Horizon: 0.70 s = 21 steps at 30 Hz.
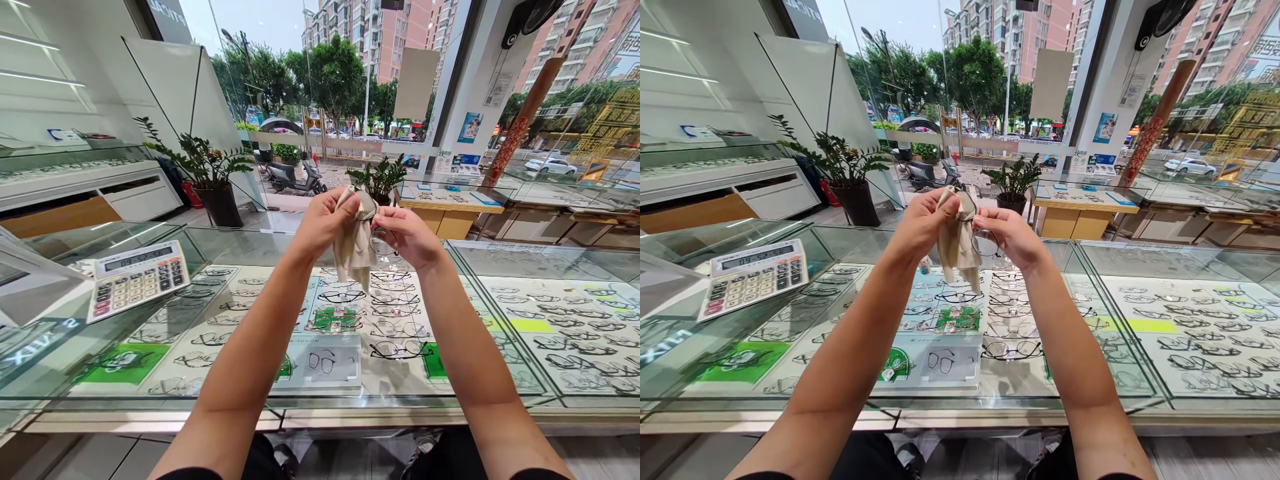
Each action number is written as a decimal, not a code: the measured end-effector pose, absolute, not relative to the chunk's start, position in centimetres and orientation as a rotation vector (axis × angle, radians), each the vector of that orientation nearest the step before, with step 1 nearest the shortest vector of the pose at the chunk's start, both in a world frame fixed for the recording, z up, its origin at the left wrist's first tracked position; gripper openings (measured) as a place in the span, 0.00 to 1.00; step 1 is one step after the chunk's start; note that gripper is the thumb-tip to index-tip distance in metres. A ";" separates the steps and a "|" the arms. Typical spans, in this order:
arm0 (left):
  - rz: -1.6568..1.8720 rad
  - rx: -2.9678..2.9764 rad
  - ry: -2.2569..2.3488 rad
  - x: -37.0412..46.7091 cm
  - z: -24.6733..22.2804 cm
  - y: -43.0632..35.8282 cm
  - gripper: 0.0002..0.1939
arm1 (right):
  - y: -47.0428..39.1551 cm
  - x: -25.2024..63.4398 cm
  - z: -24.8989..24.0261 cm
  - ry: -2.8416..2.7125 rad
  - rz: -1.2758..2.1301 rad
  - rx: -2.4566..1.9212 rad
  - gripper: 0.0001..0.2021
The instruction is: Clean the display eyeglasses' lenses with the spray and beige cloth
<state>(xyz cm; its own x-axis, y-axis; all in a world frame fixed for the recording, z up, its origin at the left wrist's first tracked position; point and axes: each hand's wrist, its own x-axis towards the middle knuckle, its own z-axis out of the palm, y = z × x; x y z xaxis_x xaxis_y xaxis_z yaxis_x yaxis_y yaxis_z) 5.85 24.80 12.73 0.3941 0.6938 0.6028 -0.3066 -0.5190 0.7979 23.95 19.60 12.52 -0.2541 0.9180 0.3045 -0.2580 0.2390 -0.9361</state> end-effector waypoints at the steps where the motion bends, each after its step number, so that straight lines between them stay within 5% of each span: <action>1: 1.266 1.684 0.337 5.9 12.7 24.8 0.32 | 19.6 24.2 12.6 -1.366 1.298 -0.676 0.18; 10: 1.665 1.596 0.444 7.9 11.6 24.2 0.34 | 19.5 22.8 11.9 -1.449 1.345 -0.609 0.20; 17: 1.288 1.602 0.287 6.6 12.5 24.0 0.29 | 18.9 23.8 12.8 -1.394 1.303 -0.601 0.18; 21: 1.553 1.526 0.350 7.8 12.1 23.5 0.31 | 18.9 22.4 12.4 -1.407 1.299 -0.592 0.21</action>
<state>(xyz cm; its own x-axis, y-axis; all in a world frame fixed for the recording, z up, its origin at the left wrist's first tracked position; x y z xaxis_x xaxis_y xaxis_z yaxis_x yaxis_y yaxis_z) 7.77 23.53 12.13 0.1700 0.7422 0.6483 -0.3921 -0.5526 0.7355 22.39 18.86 12.36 -0.2959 0.8827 0.3650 -0.2938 0.2795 -0.9141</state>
